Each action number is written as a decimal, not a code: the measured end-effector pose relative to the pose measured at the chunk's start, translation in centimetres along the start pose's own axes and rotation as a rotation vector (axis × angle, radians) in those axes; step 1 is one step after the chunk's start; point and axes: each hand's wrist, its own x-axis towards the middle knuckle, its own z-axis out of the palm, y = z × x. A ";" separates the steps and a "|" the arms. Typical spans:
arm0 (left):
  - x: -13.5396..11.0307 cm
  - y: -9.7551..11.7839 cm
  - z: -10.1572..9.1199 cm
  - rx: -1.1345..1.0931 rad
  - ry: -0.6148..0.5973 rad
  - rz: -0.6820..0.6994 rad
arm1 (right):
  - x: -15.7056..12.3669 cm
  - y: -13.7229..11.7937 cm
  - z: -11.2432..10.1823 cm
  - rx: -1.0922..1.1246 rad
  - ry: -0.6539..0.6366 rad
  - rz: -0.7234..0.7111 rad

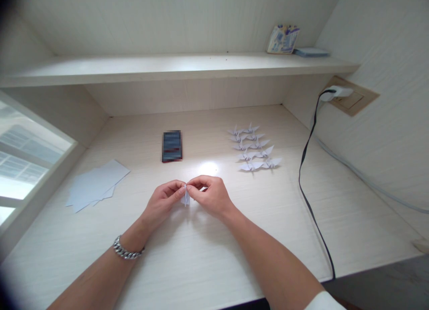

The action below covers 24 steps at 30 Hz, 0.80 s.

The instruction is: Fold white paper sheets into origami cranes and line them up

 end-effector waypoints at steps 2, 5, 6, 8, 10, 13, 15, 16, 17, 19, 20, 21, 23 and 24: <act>0.0 -0.1 -0.1 0.020 0.007 0.006 | 0.0 0.0 -0.1 -0.025 0.001 -0.006; 0.0 -0.2 -0.1 0.078 0.014 0.016 | 0.1 0.0 -0.2 -0.039 0.003 -0.007; 0.0 -0.2 -0.1 0.096 0.014 0.015 | 0.1 0.0 -0.2 -0.040 0.004 -0.006; 0.0 -0.2 -0.1 0.119 0.010 0.017 | 0.1 0.0 -0.2 -0.036 0.004 -0.004; 0.0 -0.2 -0.1 0.116 0.014 0.029 | 0.2 -0.1 -0.2 -0.026 0.005 -0.003; -0.1 0.0 0.0 0.088 0.022 0.038 | 0.2 -0.2 -0.1 0.019 0.006 0.009; -0.1 0.1 0.0 0.077 0.018 0.027 | 0.2 -0.3 0.0 0.067 0.006 0.024; -0.1 0.2 0.0 0.074 0.015 0.019 | 0.2 -0.3 0.0 0.088 0.005 0.032; -0.2 0.2 -0.1 0.072 0.012 0.011 | 0.2 -0.3 0.1 0.106 0.005 0.039; -0.2 0.3 -0.2 0.068 0.004 -0.001 | 0.3 -0.3 0.2 0.130 0.006 0.051; -0.2 0.3 -0.3 0.066 -0.001 -0.006 | 0.3 -0.3 0.2 0.141 0.005 0.057; -0.2 0.2 -0.3 0.065 -0.002 -0.008 | 0.3 -0.2 0.2 0.153 0.001 0.065; -0.1 0.1 -0.3 0.066 0.023 0.008 | 0.3 -0.2 0.2 0.180 -0.020 0.089; 0.0 0.1 -0.2 0.071 0.056 0.027 | 0.3 -0.2 0.2 0.183 -0.036 0.102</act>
